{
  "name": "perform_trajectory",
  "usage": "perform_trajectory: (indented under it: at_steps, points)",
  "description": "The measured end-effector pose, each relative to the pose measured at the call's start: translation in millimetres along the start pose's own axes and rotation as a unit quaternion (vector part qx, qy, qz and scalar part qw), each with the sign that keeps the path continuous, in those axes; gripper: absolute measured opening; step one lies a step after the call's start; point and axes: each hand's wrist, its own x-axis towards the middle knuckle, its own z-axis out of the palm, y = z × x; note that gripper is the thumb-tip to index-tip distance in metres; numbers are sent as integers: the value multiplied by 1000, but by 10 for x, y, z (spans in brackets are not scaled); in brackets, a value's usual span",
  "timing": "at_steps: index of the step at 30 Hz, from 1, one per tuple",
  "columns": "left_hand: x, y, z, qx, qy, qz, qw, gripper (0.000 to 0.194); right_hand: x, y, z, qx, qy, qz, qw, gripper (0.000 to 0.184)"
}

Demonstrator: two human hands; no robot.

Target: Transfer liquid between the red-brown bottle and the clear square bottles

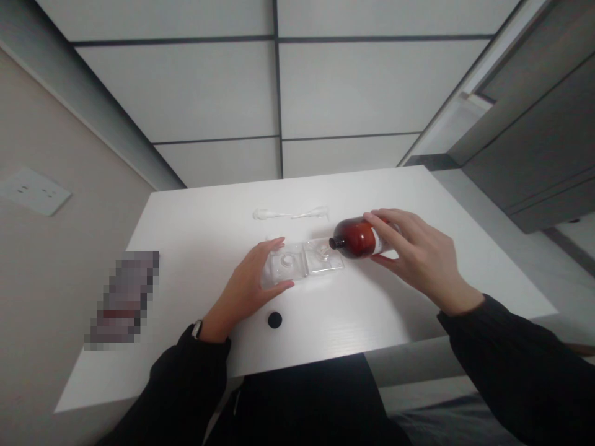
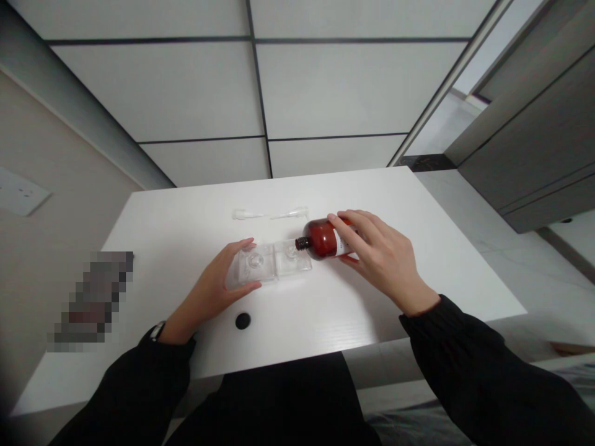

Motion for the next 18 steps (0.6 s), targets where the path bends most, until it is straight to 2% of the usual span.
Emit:
perform_trajectory:
  at_steps: [8,13,18]
  points:
    - [2,-4,2,-4,-4,-1,1000,73,-5,5,1,8,-7,2,1000,61]
    - [4,-26,-39,-3,20,33,999,92,-1,14,6,3,2,-5,1000,62]
    - [6,-47,-48,-1,69,48,996,77,16,15,-3,2,7,-11,1000,62]
